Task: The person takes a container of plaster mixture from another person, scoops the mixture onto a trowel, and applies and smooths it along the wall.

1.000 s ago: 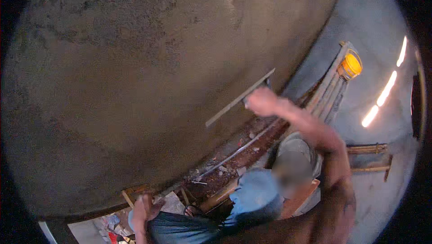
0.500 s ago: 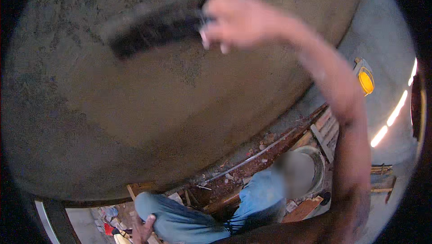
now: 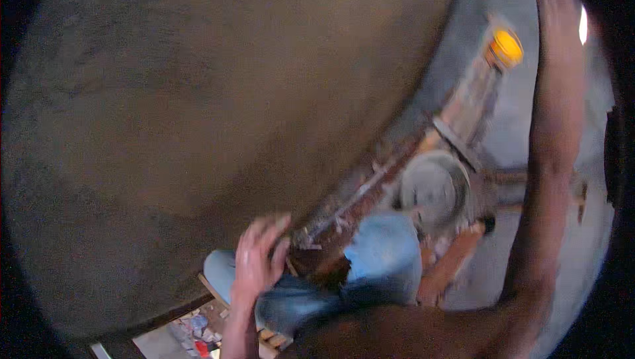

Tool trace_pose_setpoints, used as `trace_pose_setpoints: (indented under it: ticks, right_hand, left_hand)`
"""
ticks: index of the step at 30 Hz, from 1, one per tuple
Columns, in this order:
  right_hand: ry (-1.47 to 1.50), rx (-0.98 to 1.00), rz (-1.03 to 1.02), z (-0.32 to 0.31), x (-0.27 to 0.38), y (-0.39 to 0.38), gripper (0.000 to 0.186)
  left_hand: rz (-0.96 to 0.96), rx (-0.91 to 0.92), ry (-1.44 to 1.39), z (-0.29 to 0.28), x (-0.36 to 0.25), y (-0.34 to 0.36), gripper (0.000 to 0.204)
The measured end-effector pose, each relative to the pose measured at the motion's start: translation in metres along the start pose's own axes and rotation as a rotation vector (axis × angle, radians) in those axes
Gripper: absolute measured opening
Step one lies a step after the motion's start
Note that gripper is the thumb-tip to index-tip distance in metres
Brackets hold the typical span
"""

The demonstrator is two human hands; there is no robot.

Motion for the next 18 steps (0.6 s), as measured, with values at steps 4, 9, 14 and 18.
trace_pose_setpoints:
  ticks: [4,9,14,18]
  right_hand:
    - [-0.313,0.169,0.511,-0.007,-0.199,-0.167,0.033]
    - [-0.726,0.138,0.514,-0.06,-0.267,-0.39,0.029]
    - [-0.351,-0.233,1.056,-0.103,-0.258,-0.531,0.025]
    - [-0.204,-0.419,1.195,-0.124,-0.26,-0.574,0.022]
  left_hand:
    - [0.014,0.268,-0.405,0.101,-0.01,0.114,0.041]
    - [0.015,0.866,-0.238,0.281,-0.077,0.144,0.062]
    - [0.178,0.999,0.085,0.363,-0.081,0.118,0.08]
    - [0.283,1.249,0.238,0.358,-0.107,0.13,0.06]
Point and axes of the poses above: each hand's wrist, its own y-axis towards the middle knuckle, its own z-axis out of the palm, x = y × z, the point moved 8 cm from there along y, towards the middle knuckle, and after that the axes turned 5 degrees about -y, right-handed, at the moved point
